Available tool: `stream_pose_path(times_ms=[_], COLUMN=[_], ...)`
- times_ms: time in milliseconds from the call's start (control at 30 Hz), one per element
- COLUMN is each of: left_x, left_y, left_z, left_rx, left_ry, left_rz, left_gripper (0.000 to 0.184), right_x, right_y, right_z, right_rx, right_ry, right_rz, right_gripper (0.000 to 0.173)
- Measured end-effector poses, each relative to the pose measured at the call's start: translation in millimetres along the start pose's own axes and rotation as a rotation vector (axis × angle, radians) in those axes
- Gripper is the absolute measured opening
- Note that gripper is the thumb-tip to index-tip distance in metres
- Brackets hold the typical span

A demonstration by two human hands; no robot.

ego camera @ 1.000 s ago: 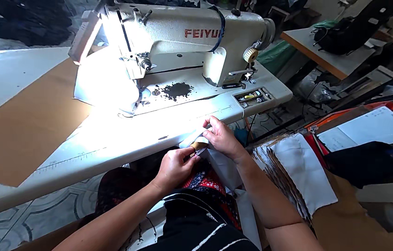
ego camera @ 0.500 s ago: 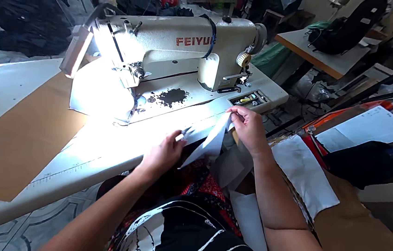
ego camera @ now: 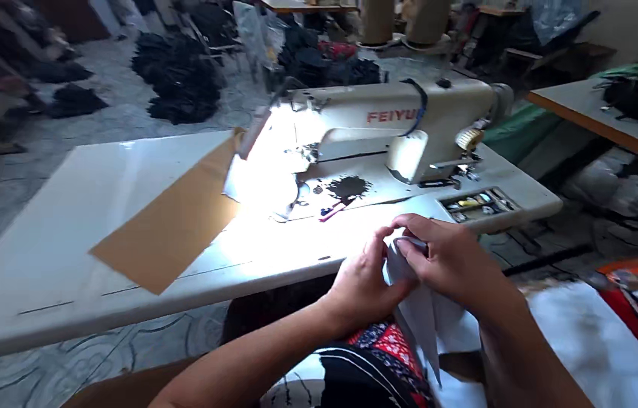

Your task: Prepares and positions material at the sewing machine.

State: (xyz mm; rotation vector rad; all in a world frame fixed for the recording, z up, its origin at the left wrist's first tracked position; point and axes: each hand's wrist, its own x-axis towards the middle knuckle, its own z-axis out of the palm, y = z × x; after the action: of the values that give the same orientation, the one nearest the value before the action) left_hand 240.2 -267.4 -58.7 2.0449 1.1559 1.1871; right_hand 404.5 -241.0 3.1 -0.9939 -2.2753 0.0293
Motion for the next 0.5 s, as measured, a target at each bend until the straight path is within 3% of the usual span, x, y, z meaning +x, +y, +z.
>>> stream_pose_path(times_ms=[67, 167, 233, 367, 500], left_x=[-6, -20, -30, -45, -59], left_y=[-5, -15, -19, -18, -31], left_z=[-16, -49, -69, -93, -116], left_rx=[-0.03, -0.036, -0.073, -0.028, 0.064], left_ry=[0.008, 0.055, 0.13, 0.225, 0.318], left_rz=[-0.091, -0.18, -0.201, -0.155, -0.098], left_gripper=[0.045, 0.028, 0.026, 0.046, 0.013], right_x=[12, 28, 38, 54, 61], right_y=[-14, -28, -37, -63, -73], right_z=[4, 13, 24, 50, 71], right_rx=[-0.007, 0.018, 0.072, 0.229, 0.361], right_ry=[0.031, 0.078, 0.089, 0.11, 0.161], right_rz=[-0.064, -0.127, -0.16, -0.223, -0.232], right_gripper=[0.025, 0.026, 0.024, 0.019, 0.023])
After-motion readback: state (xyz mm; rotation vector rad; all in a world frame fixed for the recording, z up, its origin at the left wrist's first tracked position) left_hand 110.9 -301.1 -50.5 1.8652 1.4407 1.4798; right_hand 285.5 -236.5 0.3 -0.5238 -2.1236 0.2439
